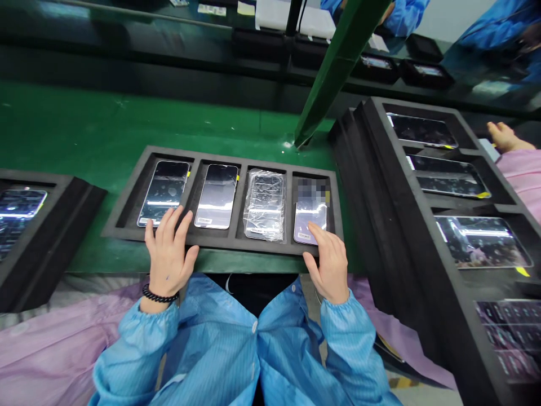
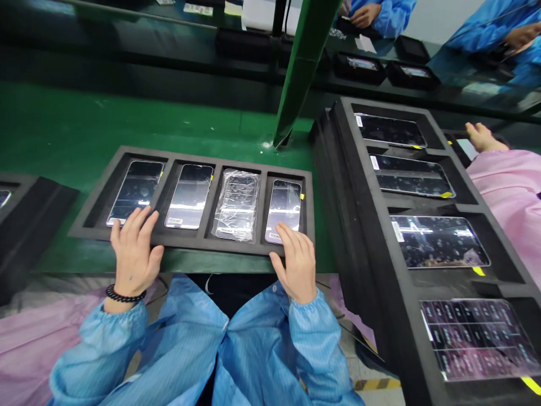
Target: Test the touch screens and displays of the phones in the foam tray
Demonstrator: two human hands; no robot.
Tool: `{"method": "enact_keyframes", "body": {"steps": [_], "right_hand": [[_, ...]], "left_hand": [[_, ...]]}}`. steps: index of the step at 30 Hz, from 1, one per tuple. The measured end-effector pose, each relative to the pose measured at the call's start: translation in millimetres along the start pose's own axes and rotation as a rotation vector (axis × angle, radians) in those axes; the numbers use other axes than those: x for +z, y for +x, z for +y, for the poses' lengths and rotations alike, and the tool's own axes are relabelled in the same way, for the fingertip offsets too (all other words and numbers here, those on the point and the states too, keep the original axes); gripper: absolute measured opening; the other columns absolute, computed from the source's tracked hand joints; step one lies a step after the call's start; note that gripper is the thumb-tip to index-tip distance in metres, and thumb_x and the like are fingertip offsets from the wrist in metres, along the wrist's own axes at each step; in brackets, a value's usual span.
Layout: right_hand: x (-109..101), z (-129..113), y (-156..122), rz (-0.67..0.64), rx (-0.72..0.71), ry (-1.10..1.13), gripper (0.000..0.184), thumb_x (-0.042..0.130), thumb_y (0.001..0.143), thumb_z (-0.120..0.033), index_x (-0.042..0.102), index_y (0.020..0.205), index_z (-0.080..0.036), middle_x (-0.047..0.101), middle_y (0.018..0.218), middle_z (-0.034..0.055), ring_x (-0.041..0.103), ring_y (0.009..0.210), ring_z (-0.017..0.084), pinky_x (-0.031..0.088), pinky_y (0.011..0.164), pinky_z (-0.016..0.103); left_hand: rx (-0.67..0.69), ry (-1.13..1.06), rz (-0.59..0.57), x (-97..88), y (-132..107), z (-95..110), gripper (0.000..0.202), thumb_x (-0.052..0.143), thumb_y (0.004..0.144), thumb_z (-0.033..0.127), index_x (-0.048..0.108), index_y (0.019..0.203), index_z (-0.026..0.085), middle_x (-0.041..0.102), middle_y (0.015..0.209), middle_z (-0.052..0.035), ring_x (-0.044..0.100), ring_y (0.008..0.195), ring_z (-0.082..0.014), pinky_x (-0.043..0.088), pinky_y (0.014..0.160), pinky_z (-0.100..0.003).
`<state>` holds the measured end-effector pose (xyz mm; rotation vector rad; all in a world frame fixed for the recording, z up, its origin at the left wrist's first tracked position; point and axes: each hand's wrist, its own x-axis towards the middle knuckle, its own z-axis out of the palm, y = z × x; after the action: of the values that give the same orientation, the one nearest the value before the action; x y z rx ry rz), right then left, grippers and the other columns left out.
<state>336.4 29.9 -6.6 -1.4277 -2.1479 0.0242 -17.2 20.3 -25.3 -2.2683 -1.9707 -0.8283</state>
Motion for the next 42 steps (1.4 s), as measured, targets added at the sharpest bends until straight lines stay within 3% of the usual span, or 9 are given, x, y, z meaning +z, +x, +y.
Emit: {"method": "enact_keyframes", "body": {"steps": [12,16,20,25,28,31,34,38,42], "right_hand": [[-2.4,-1.6,1.3,-0.024,0.02,0.044,0.052,0.047,0.102,-0.032,0.037,0.153,-0.027,0.061,0.142,0.0093,0.058,0.127,0.028,0.044,0.106,0.047],[-21.5,5.3,19.1,-0.05,0.056,0.194,0.038,0.043,0.103,-0.032,0.052,0.14,-0.027,0.065,0.136,0.0074,0.059,0.126,0.025,0.047,0.106,0.044],[-34.0,17.0,43.2,0.063,0.119,0.149,0.035,0.044,0.103,-0.033,0.057,0.134,-0.025,0.067,0.131,0.0078,0.06,0.123,0.026,0.047,0.106,0.044],[-10.5,29.7,40.6,0.186,0.234,0.103,0.047,0.043,0.101,-0.035,0.044,0.146,-0.022,0.061,0.138,0.0134,0.057,0.127,0.028,0.048,0.106,0.05],[-3.1,29.2,29.5,0.098,0.246,0.124,0.062,0.05,0.097,-0.041,0.032,0.153,-0.021,0.05,0.149,0.0163,0.05,0.136,0.03,0.043,0.112,0.053],[-8.1,20.9,27.0,-0.042,0.245,0.098,0.075,0.06,0.091,-0.045,0.027,0.155,-0.025,0.036,0.161,0.0146,0.037,0.147,0.033,0.033,0.119,0.058],[-11.4,12.7,32.7,-0.071,0.314,0.061,0.082,0.066,0.087,-0.046,0.025,0.156,-0.028,0.031,0.164,0.014,0.034,0.149,0.034,0.03,0.12,0.06],[-5.3,11.9,39.6,-0.063,0.41,0.033,0.098,0.077,0.076,-0.052,0.027,0.156,-0.026,0.032,0.162,0.0173,0.033,0.149,0.04,0.035,0.116,0.063],[-0.7,21.4,41.8,-0.007,0.446,0.134,0.096,0.076,0.079,-0.055,0.027,0.156,-0.026,0.03,0.163,0.0166,0.03,0.151,0.038,0.035,0.118,0.062]], "left_hand": [[-0.026,-0.04,0.0,-2.8,2.5,1.0,0.063,0.022,0.1,0.05,0.03,0.157,0.026,0.037,0.16,-0.0132,0.028,0.154,-0.0282,0.007,0.129,-0.053],[-0.054,-0.104,0.016,-10.9,33.4,8.5,0.059,0.02,0.101,0.049,0.042,0.151,0.027,0.035,0.162,-0.0088,0.023,0.156,-0.0247,0.005,0.132,-0.05],[-0.023,-0.119,-0.008,-4.6,81.6,20.8,0.06,0.021,0.1,0.05,0.048,0.147,0.024,0.032,0.163,-0.0107,0.017,0.158,-0.0271,-0.001,0.131,-0.055],[-0.066,-0.119,-0.222,13.3,102.7,26.7,0.065,0.023,0.099,0.053,0.043,0.15,0.017,0.025,0.165,-0.0187,0.013,0.158,-0.0371,0.002,0.123,-0.073],[-0.081,-0.117,-0.193,13.4,97.0,23.7,0.065,0.024,0.1,0.052,0.041,0.151,0.016,0.024,0.166,-0.0184,0.012,0.158,-0.0376,0.003,0.124,-0.073],[-0.075,-0.14,-0.169,9.3,93.3,21.4,0.061,0.025,0.1,0.053,0.036,0.154,0.025,0.018,0.169,-0.0079,0.008,0.159,-0.0344,-0.002,0.128,-0.068],[-0.083,-0.142,-0.17,6.7,93.5,22.0,0.06,0.024,0.1,0.053,0.035,0.154,0.028,0.015,0.17,-0.0003,0.007,0.159,-0.0339,-0.004,0.129,-0.064],[-0.071,-0.106,-0.159,6.3,94.3,23.9,0.063,0.023,0.101,0.052,0.041,0.151,0.018,0.02,0.168,-0.0106,0.01,0.158,-0.0374,0.001,0.126,-0.071],[-0.08,-0.115,-0.162,9.0,95.2,23.8,0.063,0.023,0.101,0.053,0.04,0.152,0.02,0.02,0.168,-0.0137,0.008,0.159,-0.0344,0.0,0.127,-0.069]]}}
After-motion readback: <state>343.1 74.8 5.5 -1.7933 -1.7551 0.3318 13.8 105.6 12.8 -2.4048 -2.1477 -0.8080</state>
